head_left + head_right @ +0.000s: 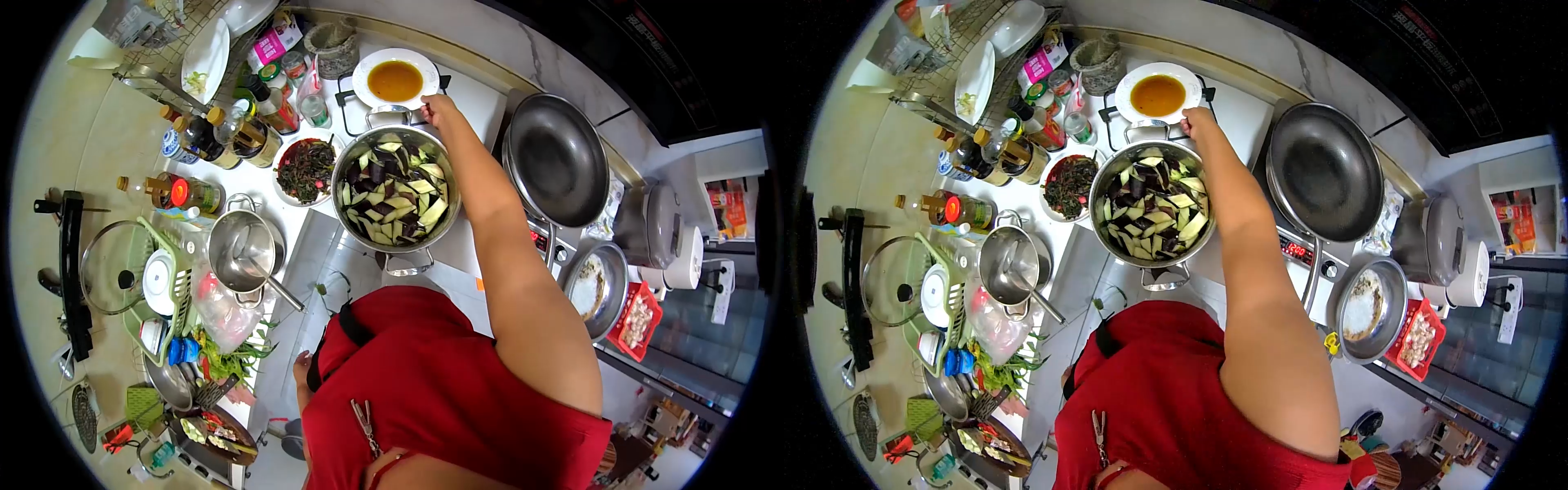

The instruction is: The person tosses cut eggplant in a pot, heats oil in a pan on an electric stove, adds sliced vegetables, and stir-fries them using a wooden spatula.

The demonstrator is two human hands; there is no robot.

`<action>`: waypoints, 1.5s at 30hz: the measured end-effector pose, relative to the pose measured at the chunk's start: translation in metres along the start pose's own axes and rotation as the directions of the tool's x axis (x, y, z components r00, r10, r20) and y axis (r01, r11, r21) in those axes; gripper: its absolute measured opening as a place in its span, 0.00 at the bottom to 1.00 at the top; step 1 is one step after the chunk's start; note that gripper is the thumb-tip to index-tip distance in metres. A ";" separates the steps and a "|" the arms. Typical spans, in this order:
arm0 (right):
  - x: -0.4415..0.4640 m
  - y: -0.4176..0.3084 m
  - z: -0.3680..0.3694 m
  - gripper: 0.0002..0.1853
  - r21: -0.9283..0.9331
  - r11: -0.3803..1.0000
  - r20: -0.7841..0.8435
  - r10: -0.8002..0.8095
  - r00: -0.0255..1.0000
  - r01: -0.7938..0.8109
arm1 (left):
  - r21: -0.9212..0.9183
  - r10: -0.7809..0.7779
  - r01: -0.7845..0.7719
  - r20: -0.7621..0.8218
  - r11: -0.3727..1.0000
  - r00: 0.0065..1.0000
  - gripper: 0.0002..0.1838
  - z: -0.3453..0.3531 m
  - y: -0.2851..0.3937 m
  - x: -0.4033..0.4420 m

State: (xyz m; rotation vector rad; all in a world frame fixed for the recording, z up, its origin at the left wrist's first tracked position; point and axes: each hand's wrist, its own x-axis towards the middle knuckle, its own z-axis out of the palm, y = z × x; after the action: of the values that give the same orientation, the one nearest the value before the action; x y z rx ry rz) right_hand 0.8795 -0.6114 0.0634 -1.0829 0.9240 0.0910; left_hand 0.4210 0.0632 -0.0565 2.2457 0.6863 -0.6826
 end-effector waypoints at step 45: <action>-0.467 0.056 -0.310 0.05 -0.026 0.917 0.037 -0.397 0.917 0.398 | -0.390 0.608 -0.467 0.510 0.794 0.608 0.23 0.134 0.294 -0.191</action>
State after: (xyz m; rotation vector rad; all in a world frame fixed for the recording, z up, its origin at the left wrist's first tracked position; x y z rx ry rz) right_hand 0.3684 -0.6598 0.2964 -1.2776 0.6597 -0.2145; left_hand 0.4324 -0.2715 0.1124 1.7092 -0.2531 -0.8970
